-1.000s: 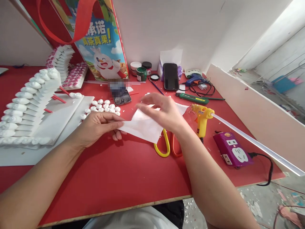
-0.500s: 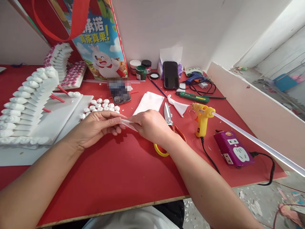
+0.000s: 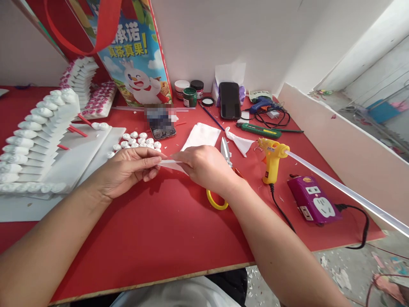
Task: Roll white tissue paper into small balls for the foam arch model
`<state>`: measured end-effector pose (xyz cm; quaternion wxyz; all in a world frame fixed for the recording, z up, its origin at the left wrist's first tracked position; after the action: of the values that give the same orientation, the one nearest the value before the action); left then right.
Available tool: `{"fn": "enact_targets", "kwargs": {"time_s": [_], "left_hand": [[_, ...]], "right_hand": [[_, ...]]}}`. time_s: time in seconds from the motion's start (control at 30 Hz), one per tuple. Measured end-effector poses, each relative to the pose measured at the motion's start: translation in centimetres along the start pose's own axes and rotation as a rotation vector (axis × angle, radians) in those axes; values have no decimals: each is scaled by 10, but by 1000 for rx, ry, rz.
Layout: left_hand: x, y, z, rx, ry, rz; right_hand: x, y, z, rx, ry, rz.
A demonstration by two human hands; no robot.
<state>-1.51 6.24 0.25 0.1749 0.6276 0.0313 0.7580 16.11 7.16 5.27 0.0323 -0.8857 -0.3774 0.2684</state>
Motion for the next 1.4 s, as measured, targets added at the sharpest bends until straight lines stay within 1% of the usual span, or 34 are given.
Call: {"fn": "enact_targets", "kwargs": {"time_s": [0.07,0.13,0.2,0.27,0.3,0.37,0.4,0.43,0.47,0.5,0.53,0.57,0.63,0.67,0.73,0.83,0.9,0.97,1.07,1.13,1.23,1.4], "left_hand": [[3,0,-3,21,-107,45],[8,0,-9,82,-306,116],[15,2,-13,142,-534,212],[22,4,-13,157,-706,308],[24,6,-11,144,-758,342],[25,8,-6,94,-799,351],[24,9,-3,65,-793,331],[23,10,0,34,-776,305],[21,10,3,1,-755,283],[20,11,6,-27,-734,269],[20,12,9,-51,-716,262],[19,12,11,-72,-699,261],[16,12,14,-108,-666,246],[14,11,13,-122,-648,229],[9,9,10,-138,-612,189],[6,8,6,-140,-595,160],[7,8,6,-133,-623,173],[11,10,9,-134,-685,210],[17,13,16,-146,-820,313],[21,14,20,-154,-901,419],[24,16,26,-175,-1005,559],[20,19,32,-220,-1175,669]], "right_hand": [[6,1,-9,-2,32,18],[15,4,-23,17,33,61],[27,7,-37,45,28,142],[37,10,-50,93,54,229],[39,11,-56,148,73,261],[39,13,-67,333,52,299],[36,14,-70,429,-26,304],[33,14,-69,493,-139,304],[28,13,-64,501,-281,304],[21,9,-54,434,-417,291],[13,5,-41,306,-484,288],[3,2,-27,170,-489,285],[-14,0,-2,-78,-373,279],[-19,0,8,-172,-294,289],[-24,1,21,-277,-148,306],[-24,0,25,-309,-61,338],[-19,0,24,-319,-102,399],[-14,1,24,-344,-209,459],[-10,2,26,-366,-453,506],[-7,3,26,-352,-576,548],[-3,4,24,-346,-651,611],[0,7,26,-391,-825,725]]}}
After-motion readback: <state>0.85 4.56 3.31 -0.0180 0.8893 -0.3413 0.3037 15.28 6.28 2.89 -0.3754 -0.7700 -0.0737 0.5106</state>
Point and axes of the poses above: each hand's wrist, its own y-axis away from the middle knuckle, its own z-axis out of the palm, x = y × z, the point moved 6 cm from there along -y, towards the middle knuckle, and after that the axes turned 3 degrees about z, right-handed, at the moved point
